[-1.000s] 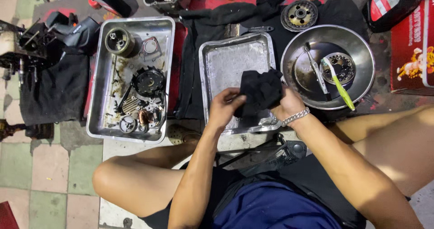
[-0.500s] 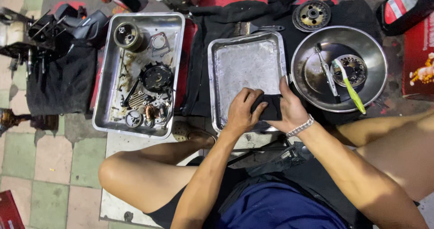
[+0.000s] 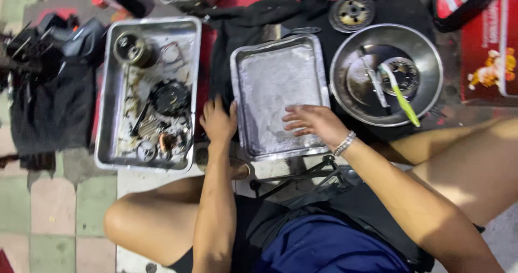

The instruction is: The person cleans a metal tray and mechanical parts using a black cloth, then cuts the cloth with scissors. They wipe a metal bowl, pour liquid from the bowl into the tray, and scrub a circular metal part with a toothbrush.

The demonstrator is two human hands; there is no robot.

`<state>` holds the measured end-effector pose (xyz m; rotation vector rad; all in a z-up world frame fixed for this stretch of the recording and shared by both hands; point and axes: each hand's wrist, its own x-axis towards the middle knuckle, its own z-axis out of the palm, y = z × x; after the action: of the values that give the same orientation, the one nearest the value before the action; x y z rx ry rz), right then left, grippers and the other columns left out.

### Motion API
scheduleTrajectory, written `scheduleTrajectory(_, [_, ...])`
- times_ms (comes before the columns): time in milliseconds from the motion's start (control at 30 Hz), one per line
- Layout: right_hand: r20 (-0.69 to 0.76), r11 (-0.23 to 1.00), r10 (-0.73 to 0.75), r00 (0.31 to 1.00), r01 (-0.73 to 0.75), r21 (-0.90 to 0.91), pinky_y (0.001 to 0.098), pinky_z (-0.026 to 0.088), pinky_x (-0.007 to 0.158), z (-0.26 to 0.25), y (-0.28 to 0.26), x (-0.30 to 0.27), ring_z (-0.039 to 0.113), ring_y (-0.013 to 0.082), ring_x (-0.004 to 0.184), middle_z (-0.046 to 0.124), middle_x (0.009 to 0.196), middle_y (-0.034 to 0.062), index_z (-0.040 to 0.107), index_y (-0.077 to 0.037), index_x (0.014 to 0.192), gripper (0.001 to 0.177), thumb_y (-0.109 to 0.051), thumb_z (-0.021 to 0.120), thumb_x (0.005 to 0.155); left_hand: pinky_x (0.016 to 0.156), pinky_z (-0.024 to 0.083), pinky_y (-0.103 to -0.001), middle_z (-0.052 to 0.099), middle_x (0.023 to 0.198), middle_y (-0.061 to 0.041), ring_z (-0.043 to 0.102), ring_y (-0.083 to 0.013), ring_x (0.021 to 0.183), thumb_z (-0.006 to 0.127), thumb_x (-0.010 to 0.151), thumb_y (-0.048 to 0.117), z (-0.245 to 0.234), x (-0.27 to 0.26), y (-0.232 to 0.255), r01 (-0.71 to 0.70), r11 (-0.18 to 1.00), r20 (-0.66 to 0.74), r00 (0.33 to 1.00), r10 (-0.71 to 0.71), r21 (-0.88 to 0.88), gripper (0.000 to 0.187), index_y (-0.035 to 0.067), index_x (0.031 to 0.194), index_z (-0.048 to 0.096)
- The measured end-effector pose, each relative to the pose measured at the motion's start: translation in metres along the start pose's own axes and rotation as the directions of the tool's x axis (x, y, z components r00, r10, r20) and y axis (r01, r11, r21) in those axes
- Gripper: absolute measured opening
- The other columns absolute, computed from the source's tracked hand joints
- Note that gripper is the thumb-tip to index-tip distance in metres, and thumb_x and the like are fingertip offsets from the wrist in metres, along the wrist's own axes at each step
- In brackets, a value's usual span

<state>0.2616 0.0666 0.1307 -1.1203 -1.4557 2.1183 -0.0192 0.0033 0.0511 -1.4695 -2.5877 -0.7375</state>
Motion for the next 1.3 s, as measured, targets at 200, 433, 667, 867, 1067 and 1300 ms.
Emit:
scheduleTrajectory(200, [-0.377, 0.347, -0.298, 0.877, -0.268, -0.899, 0.0494, 0.057, 0.084, -0.107, -0.016, -0.043, 0.072, 0.0359, 0.096, 0.076, 0.111, 0.0157, 0.077, -0.016, 0.120, 0.040, -0.032, 0.068, 0.084, 0.096, 0.044, -0.051, 0.061, 0.126, -0.021, 0.056, -0.0404, 0.117, 0.074, 0.092, 0.027, -0.020, -0.007, 0.046, -0.130, 0.989, -0.067, 0.990, 0.126, -0.072, 0.042, 0.002, 0.125, 0.066])
scheduleTrajectory(433, [-0.665, 0.175, 0.144, 0.733, -0.680, -0.712, 0.0494, 0.057, 0.093, -0.227, 0.006, -0.056, 0.074, 0.0411, 0.104, 0.076, 0.108, 0.0254, 0.083, -0.002, 0.103, 0.061, -0.058, 0.083, 0.078, 0.076, 0.053, -0.041, 0.071, 0.090, -0.010, 0.067, -0.0314, 0.085, 0.076, 0.083, 0.019, 0.023, -0.035, 0.191, -0.187, 0.823, 0.146, 0.940, 0.309, -0.536, 0.015, 0.008, 0.094, 0.075])
scheduleTrajectory(667, [-0.646, 0.252, 0.214, 0.733, -0.680, -0.688, 0.0503, 0.055, 0.098, -0.237, 0.027, -0.037, 0.070, 0.0421, 0.112, 0.074, 0.117, 0.0261, 0.076, -0.004, 0.115, 0.054, -0.037, 0.088, 0.074, 0.075, 0.056, -0.050, 0.074, 0.092, -0.019, 0.071, -0.0398, 0.084, 0.073, 0.087, 0.034, 0.132, -0.026, 0.313, -0.192, 0.933, 0.433, 0.845, 0.314, -0.303, 0.030, 0.005, 0.087, 0.076])
scheduleTrajectory(867, [-0.600, 0.335, 0.251, 0.760, -0.650, -0.682, 0.0475, 0.057, 0.095, -0.246, 0.004, -0.037, 0.074, 0.0385, 0.105, 0.078, 0.104, 0.0211, 0.083, -0.006, 0.099, 0.041, -0.041, 0.085, 0.077, 0.079, 0.058, -0.049, 0.074, 0.094, -0.021, 0.073, -0.0386, 0.090, 0.071, 0.087, 0.036, 0.183, -0.001, 0.346, -0.169, 0.973, 0.551, 0.803, 0.227, -0.155, 0.035, 0.002, 0.091, 0.075])
scheduleTrajectory(1067, [-0.567, 0.420, 0.258, 0.783, -0.619, -0.664, 0.0468, 0.058, 0.090, -0.252, -0.001, -0.034, 0.076, 0.0366, 0.094, 0.079, 0.091, 0.0183, 0.083, -0.007, 0.088, 0.034, -0.039, 0.084, 0.076, 0.083, 0.059, -0.045, 0.074, 0.100, -0.023, 0.074, -0.0377, 0.094, 0.083, 0.071, 0.038, 0.161, 0.006, 0.350, 0.000, 0.992, 0.661, 0.745, 0.084, -0.126, 0.046, 0.000, 0.096, 0.076])
scheduleTrajectory(1300, [-0.475, 0.502, 0.148, 0.868, -0.479, -0.720, 0.0456, 0.058, 0.082, -0.254, 0.021, -0.032, 0.075, 0.0374, 0.082, 0.076, 0.080, 0.0209, 0.082, -0.006, 0.080, 0.036, -0.041, 0.082, 0.075, 0.074, 0.060, -0.037, 0.077, 0.078, -0.017, 0.078, -0.0282, 0.074, 0.081, 0.075, 0.042, 0.142, 0.003, 0.316, 0.213, 0.871, 0.664, 0.731, 0.158, -0.442, 0.042, 0.005, 0.095, 0.081])
